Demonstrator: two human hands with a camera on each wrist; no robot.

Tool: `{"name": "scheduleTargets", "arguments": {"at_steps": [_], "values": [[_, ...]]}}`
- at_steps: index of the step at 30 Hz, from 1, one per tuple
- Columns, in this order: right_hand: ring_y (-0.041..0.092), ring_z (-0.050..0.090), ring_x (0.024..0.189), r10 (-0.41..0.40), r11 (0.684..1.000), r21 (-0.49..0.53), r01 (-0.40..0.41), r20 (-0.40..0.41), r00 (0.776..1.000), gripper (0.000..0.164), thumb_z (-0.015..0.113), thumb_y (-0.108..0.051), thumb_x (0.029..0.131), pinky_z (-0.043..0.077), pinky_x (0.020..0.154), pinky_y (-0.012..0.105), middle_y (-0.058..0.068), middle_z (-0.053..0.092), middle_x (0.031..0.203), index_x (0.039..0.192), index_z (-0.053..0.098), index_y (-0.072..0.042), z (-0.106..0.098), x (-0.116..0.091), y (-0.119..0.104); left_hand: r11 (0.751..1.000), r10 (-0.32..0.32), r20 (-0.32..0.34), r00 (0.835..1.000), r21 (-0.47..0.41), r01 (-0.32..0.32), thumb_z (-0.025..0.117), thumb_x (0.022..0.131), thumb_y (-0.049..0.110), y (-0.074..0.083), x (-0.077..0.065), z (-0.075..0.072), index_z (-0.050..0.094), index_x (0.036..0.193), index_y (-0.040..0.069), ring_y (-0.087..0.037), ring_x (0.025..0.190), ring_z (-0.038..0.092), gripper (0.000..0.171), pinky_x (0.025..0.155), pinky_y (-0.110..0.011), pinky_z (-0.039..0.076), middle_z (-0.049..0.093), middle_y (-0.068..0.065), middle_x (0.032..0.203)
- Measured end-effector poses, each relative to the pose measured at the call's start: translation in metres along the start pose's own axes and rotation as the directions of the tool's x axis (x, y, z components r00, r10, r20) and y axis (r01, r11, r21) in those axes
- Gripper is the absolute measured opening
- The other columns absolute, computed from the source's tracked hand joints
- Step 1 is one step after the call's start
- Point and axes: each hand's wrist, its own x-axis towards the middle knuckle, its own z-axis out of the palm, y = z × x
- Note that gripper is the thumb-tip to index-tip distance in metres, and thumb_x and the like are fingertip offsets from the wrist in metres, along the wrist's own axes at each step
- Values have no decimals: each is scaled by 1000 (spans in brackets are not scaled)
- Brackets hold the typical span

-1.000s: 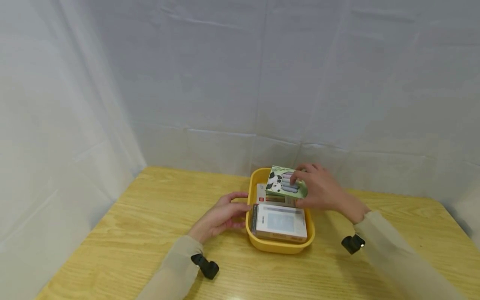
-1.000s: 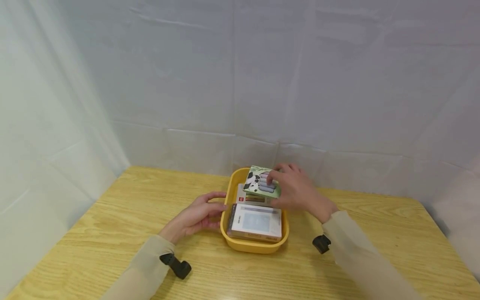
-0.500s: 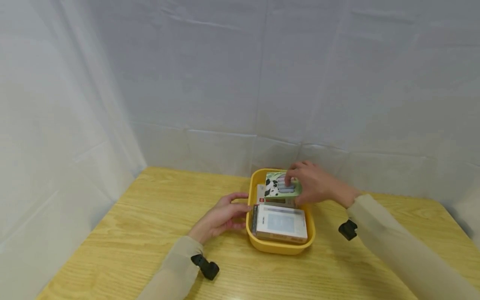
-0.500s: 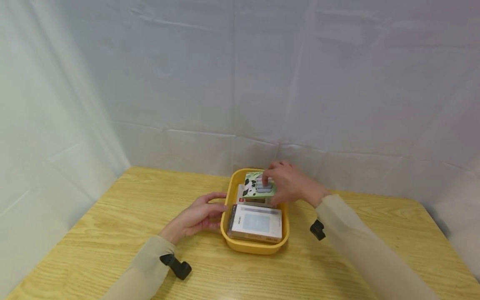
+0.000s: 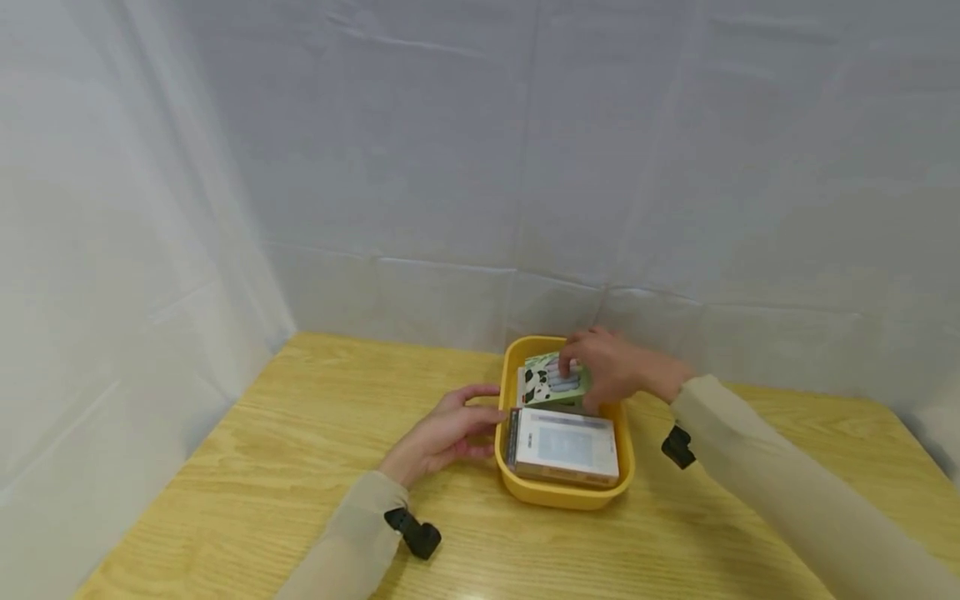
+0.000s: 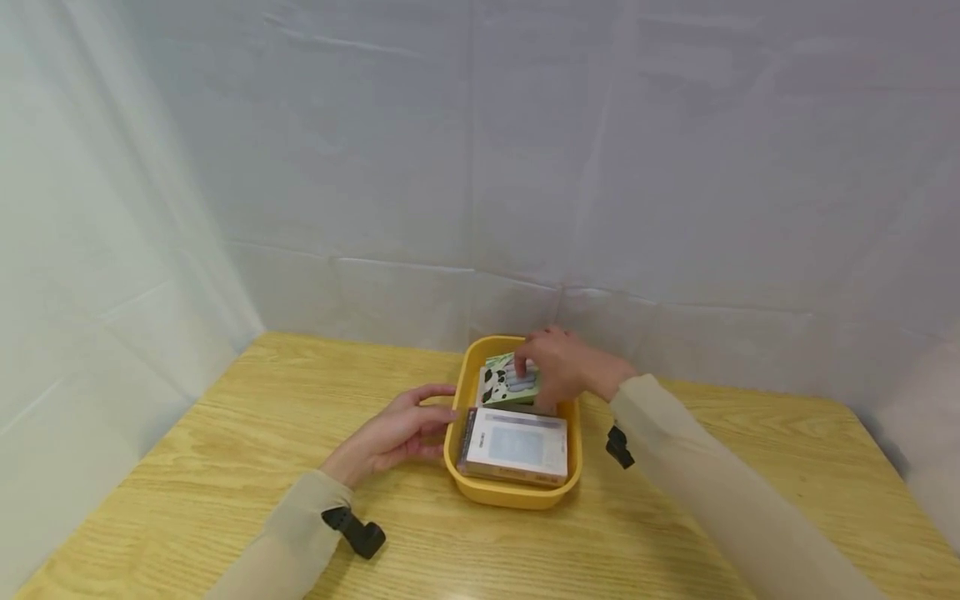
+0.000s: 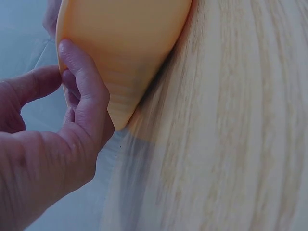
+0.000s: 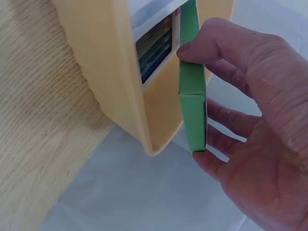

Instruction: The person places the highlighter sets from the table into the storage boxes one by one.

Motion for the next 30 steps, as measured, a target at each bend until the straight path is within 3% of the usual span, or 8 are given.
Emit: {"name": "scheduleTargets", "arguments": {"at_steps": [15,21,30], "values": [[22,60,102,-11,987,158,-5,96,995,41,77,-5,70,56,87,37,8,67,119,111,73,-13,7,12,10,999,-3,2,1000,-33,3,65,96,10,0,0,1,42,149,8,-18,98,66,58,70,-29,58,65,-18,130],[19,59,95,-11,987,158,-9,124,992,40,77,-2,73,54,84,34,5,67,113,111,71,-12,15,18,12,999,-2,11,1000,-36,2,65,96,10,-2,1,2,42,149,8,-19,101,66,58,71,-29,58,64,-19,131],[20,60,93,-42,994,108,31,98,994,41,71,5,73,55,87,39,6,71,110,111,72,-8,19,16,10,999,-3,5,1000,-40,3,65,96,10,-1,-1,3,42,149,8,-18,98,67,58,70,-28,58,65,-18,129]]}}
